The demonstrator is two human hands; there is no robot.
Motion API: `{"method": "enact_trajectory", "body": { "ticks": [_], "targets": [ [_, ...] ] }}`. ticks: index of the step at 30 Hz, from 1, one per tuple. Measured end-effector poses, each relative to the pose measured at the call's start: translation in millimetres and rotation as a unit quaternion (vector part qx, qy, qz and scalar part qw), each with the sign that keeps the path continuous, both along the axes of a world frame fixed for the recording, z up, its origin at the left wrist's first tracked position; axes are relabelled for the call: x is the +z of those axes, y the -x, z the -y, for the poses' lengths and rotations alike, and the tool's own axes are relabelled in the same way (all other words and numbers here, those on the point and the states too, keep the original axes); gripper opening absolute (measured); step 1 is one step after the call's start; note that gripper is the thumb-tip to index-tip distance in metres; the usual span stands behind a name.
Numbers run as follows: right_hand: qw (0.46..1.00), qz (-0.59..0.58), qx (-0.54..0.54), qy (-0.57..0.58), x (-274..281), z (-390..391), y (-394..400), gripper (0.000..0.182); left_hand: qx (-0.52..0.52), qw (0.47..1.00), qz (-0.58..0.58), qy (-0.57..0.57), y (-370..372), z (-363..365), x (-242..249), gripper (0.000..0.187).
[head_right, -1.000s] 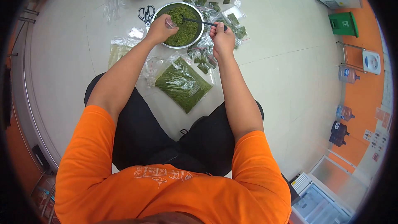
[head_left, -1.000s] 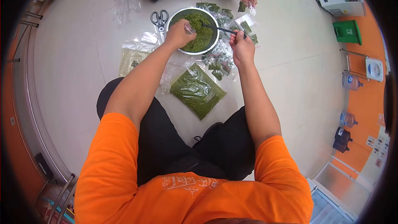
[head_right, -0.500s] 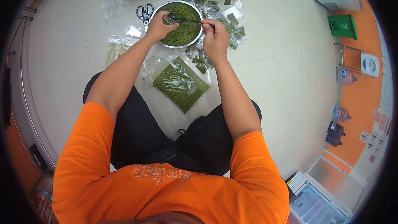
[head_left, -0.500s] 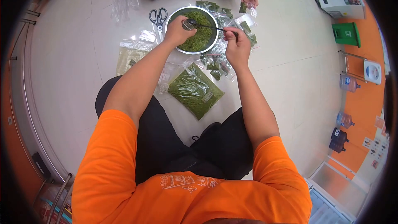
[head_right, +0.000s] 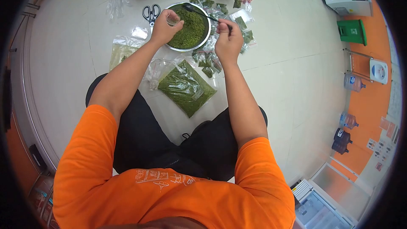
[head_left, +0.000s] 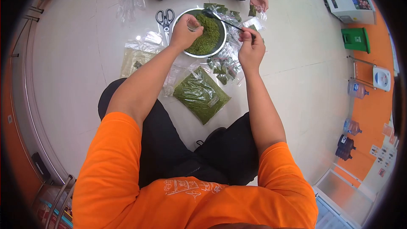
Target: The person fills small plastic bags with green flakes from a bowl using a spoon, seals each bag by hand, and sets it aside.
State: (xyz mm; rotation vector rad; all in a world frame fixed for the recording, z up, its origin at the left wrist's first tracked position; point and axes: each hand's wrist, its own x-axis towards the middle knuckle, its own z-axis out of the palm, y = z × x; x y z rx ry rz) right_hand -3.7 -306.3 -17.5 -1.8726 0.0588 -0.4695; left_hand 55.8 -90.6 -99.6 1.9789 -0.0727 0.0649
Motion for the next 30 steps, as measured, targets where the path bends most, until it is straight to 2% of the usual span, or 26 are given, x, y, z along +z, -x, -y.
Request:
{"method": "enact_trajectory", "body": {
  "ticks": [5,7,8,11,14,18,21,22,25,26,29,30],
  "targets": [
    [0.998,-0.045,-0.031,-0.037,-18,7,-8,0.025,0.052,0.996,0.027,0.067,2,0,-1,0.037],
    [0.99,-0.133,-0.034,-0.035,-26,8,-9,0.026,0.037,0.997,0.034,0.053,-5,-6,-8,0.038],
    [0.983,-0.178,-0.035,-0.035,-31,8,-11,0.027,0.07,0.994,0.012,0.083,-7,-11,-13,0.039],
    [0.959,-0.266,-0.016,-0.102,-50,8,-10,0.028,0.139,0.988,-0.066,0.027,-19,-38,-27,0.043],
    [0.935,-0.321,-0.024,-0.147,-71,7,-16,0.026,0.161,0.975,-0.12,0.092,-26,-75,-51,0.056],
    [0.915,-0.355,-0.022,-0.189,-87,0,-21,0.023,0.089,0.949,-0.264,0.145,0,-113,-41,0.058],
    [0.913,-0.36,-0.015,-0.192,-92,-7,-27,0.022,0.011,0.95,-0.267,0.162,21,-133,-60,0.066],
    [0.912,-0.36,-0.014,-0.193,-93,-10,-28,0.022,-0.005,0.938,-0.313,0.149,30,-139,-58,0.08],
    [0.906,-0.373,-0.017,-0.198,-98,-20,-32,0.02,-0.033,0.92,-0.388,0.035,48,-157,-62,0.085],
    [0.907,-0.372,-0.022,-0.196,-100,-22,-32,0.02,-0.022,0.918,-0.396,-0.002,51,-165,-68,0.084],
    [0.912,-0.369,-0.047,-0.172,-103,-25,-34,0.018,-0.035,0.911,-0.369,-0.179,53,-199,-93,0.063],
    [0.915,-0.369,-0.06,-0.152,-105,-25,-35,0.018,-0.094,0.862,-0.394,-0.305,57,-198,-82,0.056]
  ]
}}
